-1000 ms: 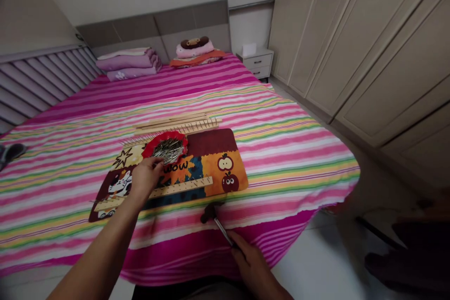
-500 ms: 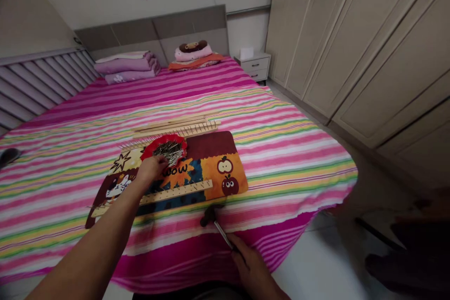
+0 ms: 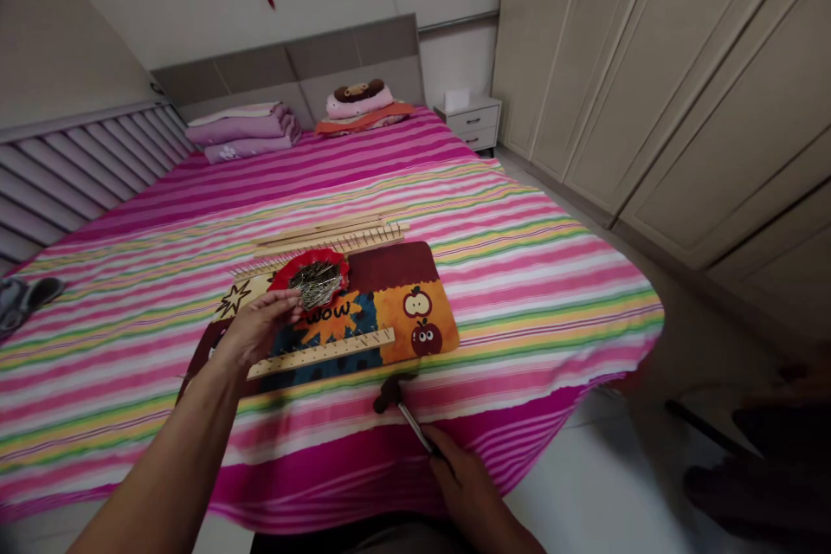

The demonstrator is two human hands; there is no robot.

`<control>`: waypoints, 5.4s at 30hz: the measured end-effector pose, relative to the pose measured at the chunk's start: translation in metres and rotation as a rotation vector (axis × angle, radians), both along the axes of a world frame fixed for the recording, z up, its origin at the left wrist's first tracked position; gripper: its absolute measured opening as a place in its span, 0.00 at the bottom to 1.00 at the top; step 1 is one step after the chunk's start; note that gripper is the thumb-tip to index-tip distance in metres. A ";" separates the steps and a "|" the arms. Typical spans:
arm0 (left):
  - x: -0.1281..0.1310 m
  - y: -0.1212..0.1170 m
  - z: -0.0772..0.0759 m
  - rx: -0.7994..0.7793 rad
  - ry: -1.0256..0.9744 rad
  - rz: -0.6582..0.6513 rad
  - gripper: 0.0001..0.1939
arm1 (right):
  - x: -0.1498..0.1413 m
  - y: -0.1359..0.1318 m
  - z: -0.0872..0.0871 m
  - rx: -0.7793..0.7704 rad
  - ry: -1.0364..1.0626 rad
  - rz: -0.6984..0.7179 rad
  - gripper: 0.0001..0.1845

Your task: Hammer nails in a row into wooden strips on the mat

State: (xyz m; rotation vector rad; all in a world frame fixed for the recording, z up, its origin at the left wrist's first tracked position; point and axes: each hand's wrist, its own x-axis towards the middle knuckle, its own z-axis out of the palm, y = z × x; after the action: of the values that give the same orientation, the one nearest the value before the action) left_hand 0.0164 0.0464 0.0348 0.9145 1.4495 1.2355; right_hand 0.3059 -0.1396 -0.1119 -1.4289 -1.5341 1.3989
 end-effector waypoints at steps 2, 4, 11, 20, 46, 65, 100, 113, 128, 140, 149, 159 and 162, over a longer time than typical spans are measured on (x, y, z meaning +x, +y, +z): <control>0.005 -0.013 0.003 -0.040 -0.064 -0.012 0.11 | 0.000 0.000 0.001 0.009 0.010 0.002 0.23; 0.010 -0.025 0.002 -0.071 -0.109 -0.006 0.10 | 0.000 -0.001 0.003 0.026 0.018 0.012 0.23; 0.022 -0.056 -0.012 -0.114 -0.150 0.079 0.11 | -0.002 -0.002 0.004 0.045 -0.034 0.041 0.24; 0.052 -0.068 -0.046 -0.119 -0.065 0.070 0.14 | -0.003 -0.004 0.004 0.083 -0.025 0.029 0.24; 0.073 -0.064 -0.085 0.225 0.764 -0.051 0.07 | -0.005 -0.020 0.047 0.112 0.002 -0.057 0.21; 0.074 -0.064 -0.101 0.393 0.864 -0.119 0.08 | -0.035 0.029 0.124 0.409 -0.498 0.048 0.26; -0.013 0.046 -0.032 0.043 1.476 -0.353 0.10 | -0.018 -0.007 0.010 0.022 -0.088 -0.127 0.24; -0.024 0.009 -0.010 0.190 0.602 0.061 0.14 | -0.020 -0.008 0.011 0.116 -0.130 -0.108 0.22; 0.048 -0.067 -0.084 0.067 0.303 0.023 0.14 | -0.020 -0.010 0.009 0.165 -0.147 -0.121 0.21; 0.049 -0.063 -0.104 0.172 0.478 0.037 0.12 | -0.021 -0.010 0.009 0.172 -0.141 -0.100 0.23; 0.053 -0.064 -0.096 0.322 0.704 -0.012 0.10 | -0.021 -0.012 0.013 0.141 -0.136 -0.099 0.22; 0.055 -0.065 -0.099 0.407 0.843 -0.070 0.10 | -0.034 -0.002 0.092 0.337 -0.168 -0.134 0.23; 0.055 -0.065 -0.101 0.423 0.853 -0.083 0.10 | -0.040 0.018 0.113 0.471 -0.247 -0.104 0.24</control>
State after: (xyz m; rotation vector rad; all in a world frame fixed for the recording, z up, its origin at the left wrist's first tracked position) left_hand 0.0718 -0.0188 -0.0663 1.9337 1.7769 1.1570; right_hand 0.2660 -0.1213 0.0009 -1.3900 -1.7674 0.7491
